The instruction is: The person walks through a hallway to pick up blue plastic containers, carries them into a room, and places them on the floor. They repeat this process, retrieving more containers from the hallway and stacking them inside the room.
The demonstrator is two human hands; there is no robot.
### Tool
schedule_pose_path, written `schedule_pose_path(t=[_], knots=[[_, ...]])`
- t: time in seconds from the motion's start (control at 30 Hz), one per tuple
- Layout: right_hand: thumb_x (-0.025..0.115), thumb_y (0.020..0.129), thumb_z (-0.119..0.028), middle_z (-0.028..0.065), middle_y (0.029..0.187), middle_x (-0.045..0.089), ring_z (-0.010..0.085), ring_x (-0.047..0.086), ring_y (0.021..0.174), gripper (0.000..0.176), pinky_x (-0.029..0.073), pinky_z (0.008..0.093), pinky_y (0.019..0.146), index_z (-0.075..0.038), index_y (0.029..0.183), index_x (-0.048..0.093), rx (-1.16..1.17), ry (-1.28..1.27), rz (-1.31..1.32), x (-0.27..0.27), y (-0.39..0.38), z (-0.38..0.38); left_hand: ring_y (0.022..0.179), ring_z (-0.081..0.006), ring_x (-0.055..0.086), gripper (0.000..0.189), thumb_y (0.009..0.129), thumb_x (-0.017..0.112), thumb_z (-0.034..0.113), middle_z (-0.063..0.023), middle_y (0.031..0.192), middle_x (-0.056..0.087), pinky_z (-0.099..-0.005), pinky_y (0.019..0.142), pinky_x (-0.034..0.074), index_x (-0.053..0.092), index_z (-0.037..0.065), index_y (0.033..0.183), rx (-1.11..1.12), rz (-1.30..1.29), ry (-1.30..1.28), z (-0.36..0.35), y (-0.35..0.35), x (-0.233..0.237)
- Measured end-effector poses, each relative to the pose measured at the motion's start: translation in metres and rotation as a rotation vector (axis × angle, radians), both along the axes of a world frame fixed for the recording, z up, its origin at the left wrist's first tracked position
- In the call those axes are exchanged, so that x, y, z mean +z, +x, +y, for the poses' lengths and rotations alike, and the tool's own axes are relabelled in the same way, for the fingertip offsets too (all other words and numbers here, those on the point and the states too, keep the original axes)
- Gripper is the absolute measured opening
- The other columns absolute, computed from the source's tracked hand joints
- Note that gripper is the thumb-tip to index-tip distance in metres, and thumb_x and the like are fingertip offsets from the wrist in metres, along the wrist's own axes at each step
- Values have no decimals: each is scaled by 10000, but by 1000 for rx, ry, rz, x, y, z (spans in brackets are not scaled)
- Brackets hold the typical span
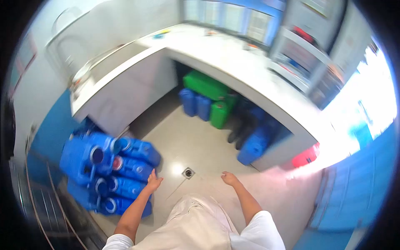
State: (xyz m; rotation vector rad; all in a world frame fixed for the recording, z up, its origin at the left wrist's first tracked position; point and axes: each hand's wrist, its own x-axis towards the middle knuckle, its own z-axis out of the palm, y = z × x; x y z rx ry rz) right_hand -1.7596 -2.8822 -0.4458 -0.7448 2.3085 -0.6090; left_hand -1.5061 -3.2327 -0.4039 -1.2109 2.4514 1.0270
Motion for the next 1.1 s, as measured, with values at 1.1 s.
schedule_pose_path(t=[1.1], knots=[[517, 843, -271, 37, 725, 532, 160, 557, 593, 179, 472, 302, 522, -130, 952, 497, -2241, -704, -343, -1, 148, 1158, 941, -186, 539, 369, 873, 495, 262, -110, 1023, 559, -283, 798, 422, 467, 7, 1138, -1617, 231, 726, 1238, -611, 272]])
